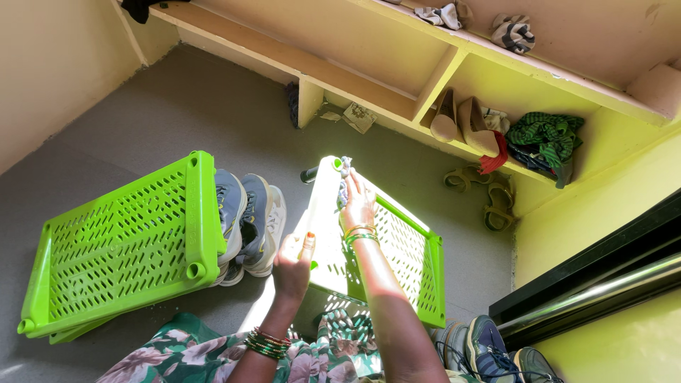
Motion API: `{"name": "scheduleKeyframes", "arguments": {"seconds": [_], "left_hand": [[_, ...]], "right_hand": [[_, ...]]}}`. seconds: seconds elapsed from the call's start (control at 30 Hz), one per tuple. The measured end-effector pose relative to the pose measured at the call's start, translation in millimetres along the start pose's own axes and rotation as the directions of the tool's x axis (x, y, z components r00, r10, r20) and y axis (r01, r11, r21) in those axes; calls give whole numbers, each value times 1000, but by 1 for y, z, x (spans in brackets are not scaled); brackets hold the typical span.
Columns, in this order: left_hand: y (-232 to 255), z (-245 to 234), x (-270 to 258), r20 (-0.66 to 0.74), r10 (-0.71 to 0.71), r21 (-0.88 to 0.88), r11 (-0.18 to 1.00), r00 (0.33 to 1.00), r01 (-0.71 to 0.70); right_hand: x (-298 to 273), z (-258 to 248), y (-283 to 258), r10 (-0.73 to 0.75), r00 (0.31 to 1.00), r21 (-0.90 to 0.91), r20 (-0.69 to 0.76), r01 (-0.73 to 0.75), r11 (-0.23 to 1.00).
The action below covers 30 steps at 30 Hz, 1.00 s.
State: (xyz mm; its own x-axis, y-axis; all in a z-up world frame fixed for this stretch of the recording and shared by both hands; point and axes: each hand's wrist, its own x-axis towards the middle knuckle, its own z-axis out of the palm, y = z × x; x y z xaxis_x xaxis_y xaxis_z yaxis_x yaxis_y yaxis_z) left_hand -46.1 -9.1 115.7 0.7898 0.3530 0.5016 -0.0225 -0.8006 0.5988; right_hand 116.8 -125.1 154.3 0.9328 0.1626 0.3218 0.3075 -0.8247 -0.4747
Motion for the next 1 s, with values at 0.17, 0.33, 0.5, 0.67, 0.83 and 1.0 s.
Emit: {"name": "scheduleKeyframes", "arguments": {"seconds": [0.17, 0.33, 0.5, 0.67, 0.83, 1.0], "left_hand": [[-6, -13, 10, -152, 342, 185, 932, 927, -313], [-7, -15, 16, -48, 53, -166, 984, 997, -60], [-11, -21, 17, -38, 15, -321, 947, 999, -27], [-10, -26, 19, -128, 135, -231, 959, 983, -162], [-4, -22, 22, 284, -480, -596, 589, 830, 545], [-1, -25, 22, 198, -293, -601, 717, 935, 352]], "right_hand": [[-1, -5, -25, 206, 978, -78, -35, -208, 975], [-11, -12, -30, 48, 999, 87, 11, -48, 995], [-22, -8, 4, -182, 979, 28, 89, 180, 983], [-23, -5, 69, 182, 947, -203, 265, -129, 971], [-43, -23, 134, 449, 846, -304, 289, -364, 881], [-53, -31, 173, 741, 578, -303, 342, -679, 669]]}}
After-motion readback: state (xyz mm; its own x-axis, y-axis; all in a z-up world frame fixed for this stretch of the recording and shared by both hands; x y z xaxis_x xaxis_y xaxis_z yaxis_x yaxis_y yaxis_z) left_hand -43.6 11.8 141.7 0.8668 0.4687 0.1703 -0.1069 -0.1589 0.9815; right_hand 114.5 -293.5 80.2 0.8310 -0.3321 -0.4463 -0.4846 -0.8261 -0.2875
